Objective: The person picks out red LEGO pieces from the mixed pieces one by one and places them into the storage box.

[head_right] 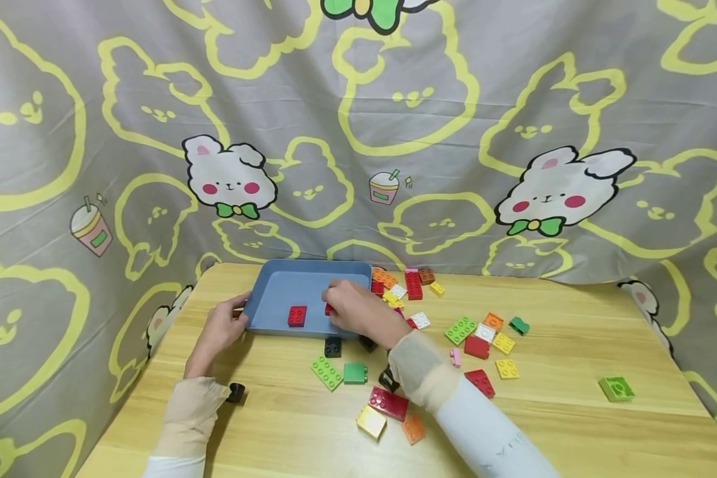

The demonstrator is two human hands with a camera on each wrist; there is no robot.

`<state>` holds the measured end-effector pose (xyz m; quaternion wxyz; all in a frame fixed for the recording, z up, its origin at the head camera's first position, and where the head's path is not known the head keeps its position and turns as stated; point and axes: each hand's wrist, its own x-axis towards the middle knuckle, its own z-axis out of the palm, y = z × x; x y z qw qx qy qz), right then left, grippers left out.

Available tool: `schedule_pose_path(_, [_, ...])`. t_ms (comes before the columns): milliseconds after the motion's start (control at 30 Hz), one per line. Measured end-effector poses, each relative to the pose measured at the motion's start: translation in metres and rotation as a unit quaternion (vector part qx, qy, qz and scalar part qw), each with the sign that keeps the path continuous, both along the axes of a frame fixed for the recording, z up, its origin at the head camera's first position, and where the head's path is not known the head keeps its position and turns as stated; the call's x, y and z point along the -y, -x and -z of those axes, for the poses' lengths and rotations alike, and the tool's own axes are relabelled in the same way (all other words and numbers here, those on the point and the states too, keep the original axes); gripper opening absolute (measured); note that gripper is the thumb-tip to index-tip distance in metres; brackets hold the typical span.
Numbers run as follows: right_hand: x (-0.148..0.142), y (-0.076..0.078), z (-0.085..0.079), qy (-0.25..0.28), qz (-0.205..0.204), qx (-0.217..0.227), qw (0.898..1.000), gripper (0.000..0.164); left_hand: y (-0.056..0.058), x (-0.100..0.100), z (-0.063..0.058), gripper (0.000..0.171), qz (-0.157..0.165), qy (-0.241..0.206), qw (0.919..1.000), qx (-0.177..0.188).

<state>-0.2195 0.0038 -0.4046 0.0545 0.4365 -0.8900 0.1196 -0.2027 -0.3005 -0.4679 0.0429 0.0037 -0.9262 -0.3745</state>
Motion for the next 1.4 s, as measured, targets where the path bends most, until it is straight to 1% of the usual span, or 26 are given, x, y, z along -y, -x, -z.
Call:
schedule_pose_path(100, [0.009,0.007,0.002,-0.003,-0.001,0.01,1.0,0.021,-0.001,0.0,0.0,0.057,0.001,-0.003,1.0,0.003])
schedule_pose_path(200, [0.016,0.013,0.007,-0.009,-0.007,0.021,1.0,0.021,-0.002,0.0,0.001,0.057,-0.002,-0.004,1.0,0.007])
schedule_pose_path(267, [0.02,0.016,0.011,-0.013,-0.007,0.027,1.0,0.021,-0.002,0.0,0.001,0.057,0.0,-0.002,1.0,0.004])
schedule_pose_path(400, [0.026,0.021,0.018,-0.014,0.001,0.038,0.999,0.021,0.0,-0.001,0.002,0.056,0.002,0.006,1.0,-0.003])
schedule_pose_path(533, [0.03,0.023,0.024,-0.026,0.011,0.068,0.997,0.024,0.001,-0.004,0.002,0.055,-0.001,0.01,0.9999,-0.005])
schedule_pose_path(633, [0.032,0.025,0.027,-0.037,0.023,0.092,0.995,0.028,0.001,-0.005,0.003,0.055,0.002,0.008,0.9999,-0.007])
schedule_pose_path(733, [0.035,0.025,0.028,-0.047,0.027,0.106,0.993,0.03,-0.001,-0.003,0.003,0.055,0.005,0.012,0.9999,-0.007])
schedule_pose_path(867, [0.039,0.024,0.028,-0.046,0.027,0.121,0.991,0.029,-0.003,-0.001,0.003,0.056,0.008,0.027,0.9996,-0.009])
schedule_pose_path(967, [0.041,0.024,0.028,-0.045,0.034,0.129,0.99,0.027,-0.003,0.0,0.002,0.056,0.013,0.037,0.9992,-0.007])
schedule_pose_path(1100, [0.043,0.024,0.029,-0.049,0.038,0.139,0.988,0.027,-0.003,-0.001,0.002,0.056,0.012,0.039,0.9991,-0.002])
schedule_pose_path(1400, [0.045,0.025,0.031,-0.04,0.04,0.154,0.986,0.029,-0.002,-0.001,0.002,0.057,0.007,0.051,0.9986,-0.01])
